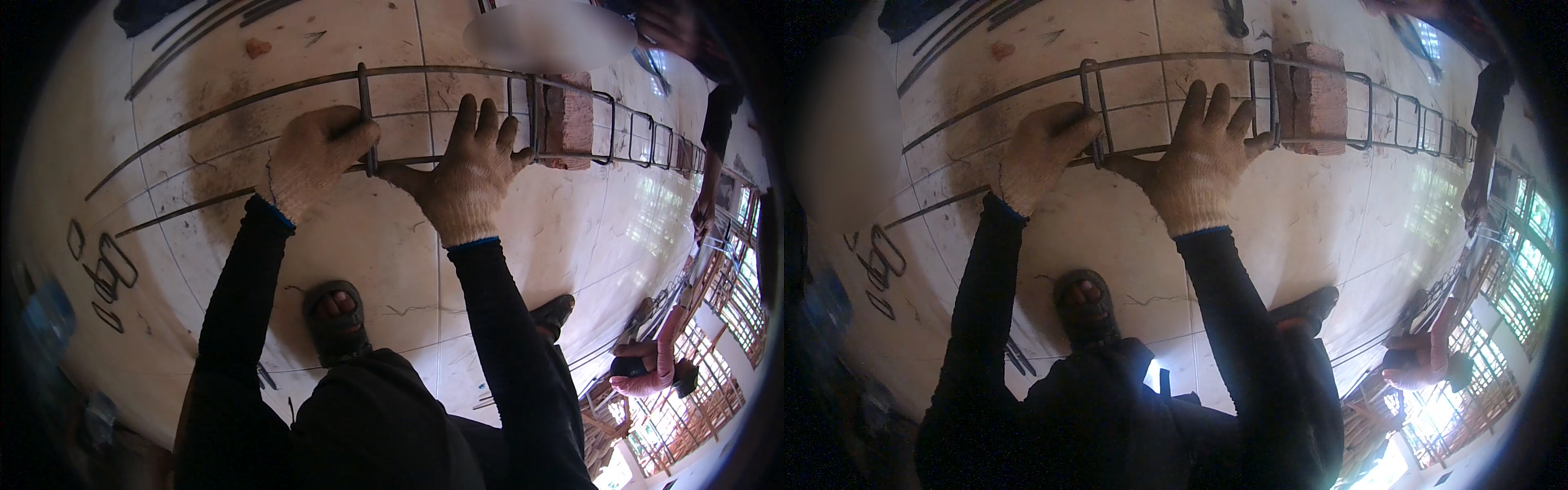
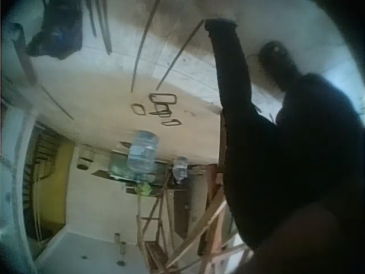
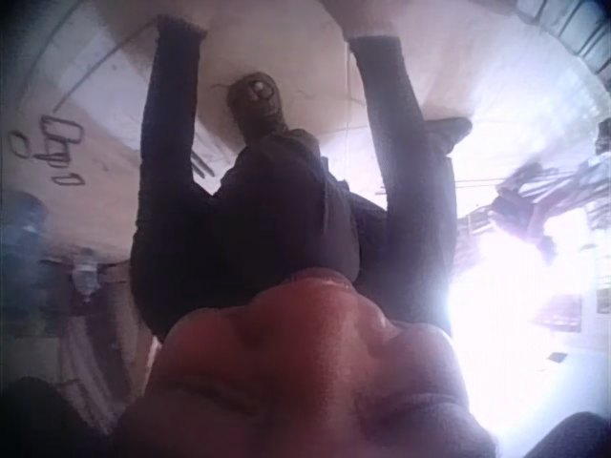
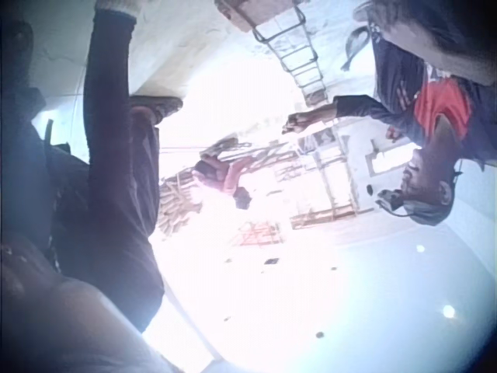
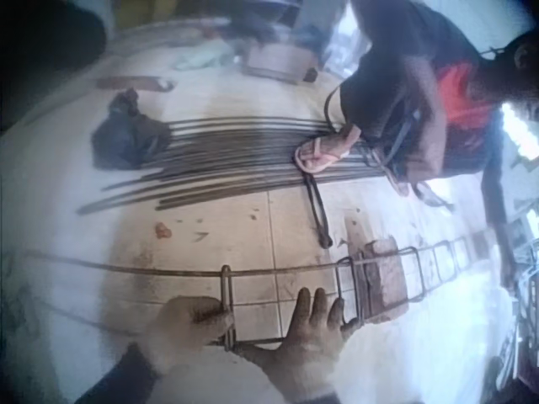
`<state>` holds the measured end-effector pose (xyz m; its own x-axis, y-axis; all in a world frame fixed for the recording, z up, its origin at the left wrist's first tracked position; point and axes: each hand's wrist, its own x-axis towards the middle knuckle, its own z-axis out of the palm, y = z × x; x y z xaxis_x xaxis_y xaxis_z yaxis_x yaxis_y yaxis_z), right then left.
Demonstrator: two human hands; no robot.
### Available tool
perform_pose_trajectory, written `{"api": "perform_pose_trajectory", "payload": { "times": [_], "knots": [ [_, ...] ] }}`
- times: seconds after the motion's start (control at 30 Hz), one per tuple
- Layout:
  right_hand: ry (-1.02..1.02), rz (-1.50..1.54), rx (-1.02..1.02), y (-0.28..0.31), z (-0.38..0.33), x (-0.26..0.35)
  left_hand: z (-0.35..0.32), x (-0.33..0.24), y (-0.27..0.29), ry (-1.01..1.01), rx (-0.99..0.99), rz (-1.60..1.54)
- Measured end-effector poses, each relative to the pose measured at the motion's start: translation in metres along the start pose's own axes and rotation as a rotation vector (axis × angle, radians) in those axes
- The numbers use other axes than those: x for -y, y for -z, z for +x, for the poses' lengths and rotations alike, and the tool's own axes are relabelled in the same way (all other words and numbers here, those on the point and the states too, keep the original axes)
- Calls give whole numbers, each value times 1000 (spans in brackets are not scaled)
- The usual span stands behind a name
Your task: The person assembles a metal frame by tying metal rods together with wire. They use pliers to twist and secure the wire at multiple points along the frame.
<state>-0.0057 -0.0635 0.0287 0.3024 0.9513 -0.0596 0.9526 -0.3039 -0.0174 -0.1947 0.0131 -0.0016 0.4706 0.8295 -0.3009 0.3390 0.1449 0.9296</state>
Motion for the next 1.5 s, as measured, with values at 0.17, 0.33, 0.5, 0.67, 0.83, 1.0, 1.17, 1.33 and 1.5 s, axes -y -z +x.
{"api": "perform_pose_trajectory", "payload": {
  "times": [0.17, 0.33, 0.5, 0.67, 0.83, 1.0, 1.17, 1.33, 1.5],
  "knots": [
    [7, -1, -7, -2, 0, -2, -1, -3, -1, 25, -9, 84],
    [-2, 22, -19, 0, 0, 2, -2, -1, -1, 37, -16, 132],
    [62, 224, -284, -4, -21, -19, -3, -12, -1, 32, 1, 156],
    [72, 585, -187, -11, -102, -72, -16, -1, -3, -203, -414, 217],
    [88, 625, 304, 5, -194, -97, -74, 24, -12, -431, -627, 747],
    [140, 628, 383, 4, -219, -72, -148, 71, -46, 29, -302, 308],
    [222, 645, 284, -33, -225, -62, -182, 33, -54, 335, -57, -200],
    [240, 581, 230, -49, -226, -61, -185, 22, -43, 163, 228, -84],
    [111, 686, 270, -31, -202, -43, -174, 21, -52, 291, 331, -74]
  ]
}}
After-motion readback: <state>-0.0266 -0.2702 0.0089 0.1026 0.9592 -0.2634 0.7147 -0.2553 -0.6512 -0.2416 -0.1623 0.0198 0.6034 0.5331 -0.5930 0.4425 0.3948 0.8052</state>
